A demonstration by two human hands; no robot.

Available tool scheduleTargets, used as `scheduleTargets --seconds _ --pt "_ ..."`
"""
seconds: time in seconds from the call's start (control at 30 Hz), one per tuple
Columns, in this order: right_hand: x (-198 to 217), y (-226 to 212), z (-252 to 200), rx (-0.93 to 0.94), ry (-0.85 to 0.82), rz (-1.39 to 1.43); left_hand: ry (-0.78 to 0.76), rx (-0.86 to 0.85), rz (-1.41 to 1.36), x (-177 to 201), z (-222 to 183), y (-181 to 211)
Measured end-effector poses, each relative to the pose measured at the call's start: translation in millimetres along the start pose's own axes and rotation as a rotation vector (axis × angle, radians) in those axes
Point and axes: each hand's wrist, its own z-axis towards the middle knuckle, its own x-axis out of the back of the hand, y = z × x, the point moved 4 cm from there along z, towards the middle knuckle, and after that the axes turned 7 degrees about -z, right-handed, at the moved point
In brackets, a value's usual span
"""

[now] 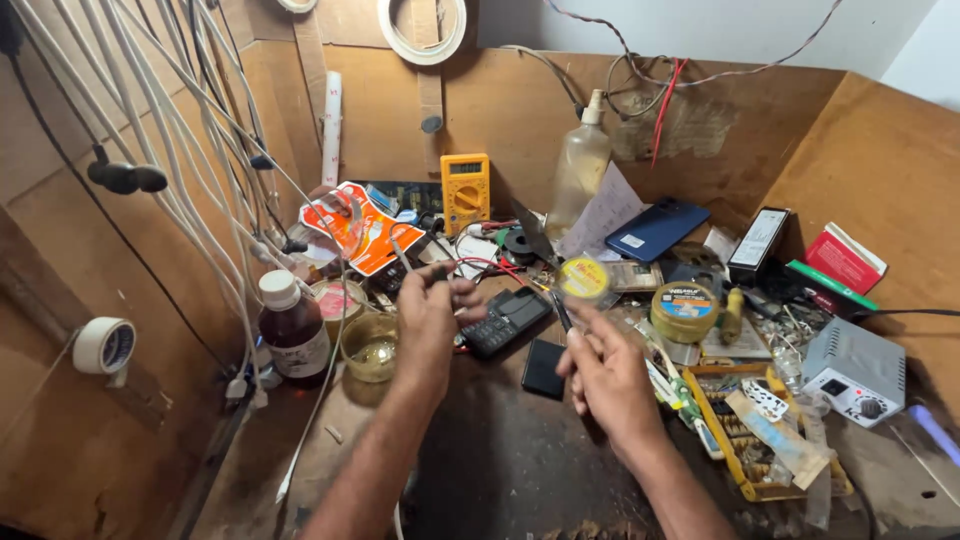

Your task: The person disassembles a mobile phone, removing the battery and internal components, and then reassembles the parts by hand.

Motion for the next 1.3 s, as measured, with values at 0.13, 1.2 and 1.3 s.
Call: scheduleTargets --seconds 0.13,1.2,1.3 --pt "2 -15 19 0.027 -0.035 0.271 0.091 0.006 0.752 -7 -30 10" --pt "-11 -12 42 0.226 0.137 0.134 -0.104 -0.343 1.241 -15 -50 16" --pt "-12 -13 42 0.249 0.117 0.087 -0.102 -0.348 1.248 -15 -50 16"
